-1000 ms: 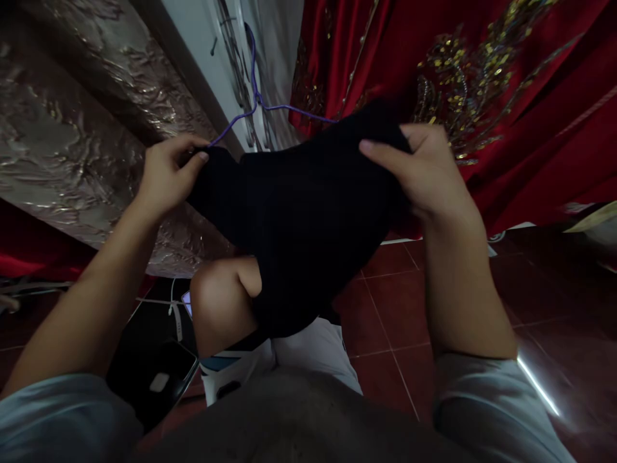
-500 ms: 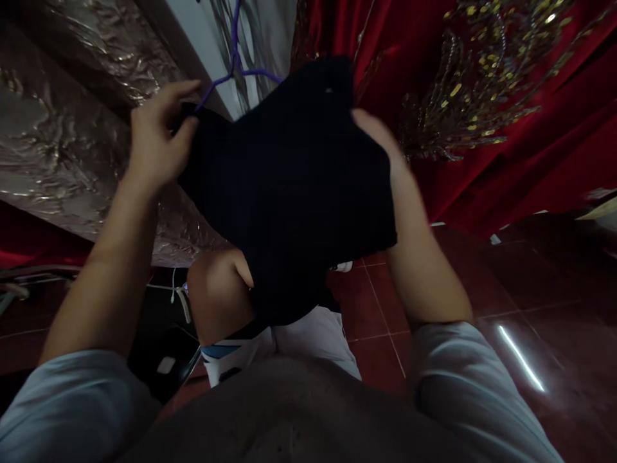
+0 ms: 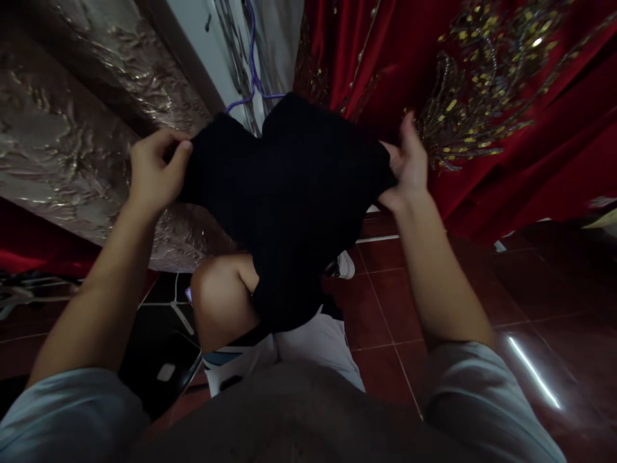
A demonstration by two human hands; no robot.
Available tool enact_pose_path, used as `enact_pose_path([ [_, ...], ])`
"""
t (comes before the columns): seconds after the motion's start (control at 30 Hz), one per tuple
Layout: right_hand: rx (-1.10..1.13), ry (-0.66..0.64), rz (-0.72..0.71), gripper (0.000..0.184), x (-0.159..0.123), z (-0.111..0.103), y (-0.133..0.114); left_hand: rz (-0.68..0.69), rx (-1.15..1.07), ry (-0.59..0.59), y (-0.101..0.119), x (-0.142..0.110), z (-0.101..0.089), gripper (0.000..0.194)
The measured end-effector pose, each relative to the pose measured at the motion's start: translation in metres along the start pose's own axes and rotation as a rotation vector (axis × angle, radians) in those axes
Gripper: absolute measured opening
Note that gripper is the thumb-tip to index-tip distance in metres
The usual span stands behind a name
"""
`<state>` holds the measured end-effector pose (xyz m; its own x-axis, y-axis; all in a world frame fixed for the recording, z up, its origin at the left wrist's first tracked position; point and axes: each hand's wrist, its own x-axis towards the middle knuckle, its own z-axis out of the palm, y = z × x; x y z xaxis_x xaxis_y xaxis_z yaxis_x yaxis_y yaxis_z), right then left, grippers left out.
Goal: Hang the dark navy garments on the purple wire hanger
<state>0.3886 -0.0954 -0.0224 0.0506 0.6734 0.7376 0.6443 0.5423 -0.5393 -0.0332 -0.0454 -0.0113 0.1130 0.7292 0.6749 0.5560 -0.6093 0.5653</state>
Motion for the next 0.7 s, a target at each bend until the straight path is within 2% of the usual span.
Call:
enact_pose_path([
  [0.03, 0.138, -0.102, 0.129, 0.081, 0.004, -0.006, -0.002, 0.016, 0.004, 0.005, -0.001, 0.000, 0.002, 0.030],
  [0.07, 0.301, -0.180, 0.259, 0.070, 0.008, -0.011, -0.006, 0.040, 0.011, 0.010, 0.000, 0.000, 0.004, 0.031],
  [0.1, 0.461, -0.214, 0.358, 0.055, 0.010, -0.015, -0.012, 0.068, 0.024, 0.012, 0.002, 0.001, 0.006, 0.032],
  [0.13, 0.587, -0.190, 0.402, 0.039, 0.012, -0.018, -0.020, 0.101, 0.041, 0.013, 0.006, 0.001, 0.007, 0.034],
  [0.2, 0.760, -0.100, 0.357, 0.022, 0.013, -0.020, -0.036, 0.186, 0.069, 0.031, 0.015, 0.002, 0.008, 0.042],
  [0.27, 0.840, 0.008, 0.287, 0.018, 0.009, -0.019, -0.053, 0.283, 0.057, 0.094, 0.026, 0.001, 0.006, 0.046],
  [0.33, 0.851, 0.112, 0.255, 0.021, 0.001, -0.014, -0.071, 0.375, 0.010, 0.175, 0.038, -0.004, 0.004, 0.042],
  [0.4, 0.812, 0.195, 0.227, 0.019, -0.012, -0.007, -0.090, 0.425, -0.044, 0.185, 0.052, -0.011, 0.005, 0.033],
  [0.57, 0.532, 0.349, 0.069, 0.023, -0.058, 0.012, -0.132, 0.380, -0.204, -0.005, 0.097, -0.027, 0.013, 0.030],
  [0.63, 0.449, 0.259, -0.029, 0.022, -0.074, 0.017, -0.140, 0.331, -0.356, -0.063, 0.114, -0.032, 0.015, 0.032],
  [0.7, 0.385, 0.027, -0.158, 0.014, -0.085, 0.020, -0.144, 0.236, -0.573, -0.108, 0.127, -0.037, 0.015, 0.039],
])
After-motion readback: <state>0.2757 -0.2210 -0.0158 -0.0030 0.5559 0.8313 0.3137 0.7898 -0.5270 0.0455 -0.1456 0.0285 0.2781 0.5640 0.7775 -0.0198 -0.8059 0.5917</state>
